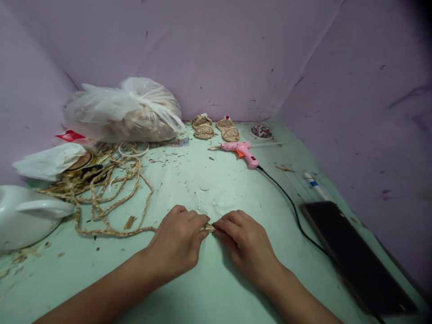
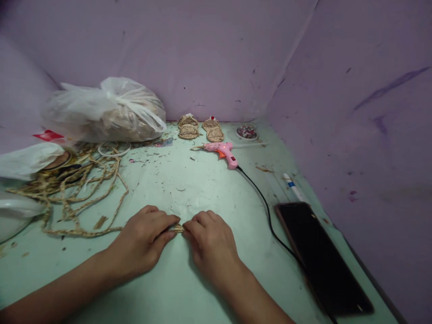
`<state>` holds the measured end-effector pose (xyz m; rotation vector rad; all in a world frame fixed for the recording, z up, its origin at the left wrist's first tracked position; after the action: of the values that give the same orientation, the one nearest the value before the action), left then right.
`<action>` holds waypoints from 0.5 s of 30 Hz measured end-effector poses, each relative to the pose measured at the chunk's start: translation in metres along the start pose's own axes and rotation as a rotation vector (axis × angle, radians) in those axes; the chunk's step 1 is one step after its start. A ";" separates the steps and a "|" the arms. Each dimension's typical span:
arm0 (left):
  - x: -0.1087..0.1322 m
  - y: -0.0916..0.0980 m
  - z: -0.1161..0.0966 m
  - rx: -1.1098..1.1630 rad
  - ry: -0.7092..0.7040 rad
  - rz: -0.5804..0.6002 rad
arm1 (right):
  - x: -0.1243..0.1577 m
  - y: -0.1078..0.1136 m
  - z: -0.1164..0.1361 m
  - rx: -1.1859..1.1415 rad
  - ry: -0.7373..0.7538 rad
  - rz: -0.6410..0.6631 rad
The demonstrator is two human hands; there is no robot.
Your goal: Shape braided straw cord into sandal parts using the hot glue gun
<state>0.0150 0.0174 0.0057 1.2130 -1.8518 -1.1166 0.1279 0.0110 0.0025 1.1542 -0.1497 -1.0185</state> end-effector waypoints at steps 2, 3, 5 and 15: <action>0.001 0.001 0.000 0.016 -0.003 -0.016 | 0.001 0.001 0.000 -0.035 -0.009 -0.025; 0.001 0.002 0.000 0.027 -0.001 -0.027 | 0.001 0.002 -0.001 -0.055 -0.014 -0.039; 0.000 0.003 0.001 0.046 0.021 -0.045 | 0.000 0.003 -0.001 -0.100 -0.031 -0.069; 0.019 0.013 -0.018 -0.112 0.042 0.283 | 0.022 -0.002 -0.034 -0.566 -0.494 -0.185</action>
<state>0.0188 -0.0032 0.0266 0.8727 -1.8346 -1.0132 0.1590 0.0184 -0.0225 0.3944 -0.1335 -1.3878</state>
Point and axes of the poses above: each hand's wrist, its own x-axis away from the middle knuckle, its own y-axis out of the back of the hand, z = x × y, the point moved 7 cm from there along -x, towards the middle knuckle, and after that the axes turned 13 degrees about y, right-handed, at the moved point
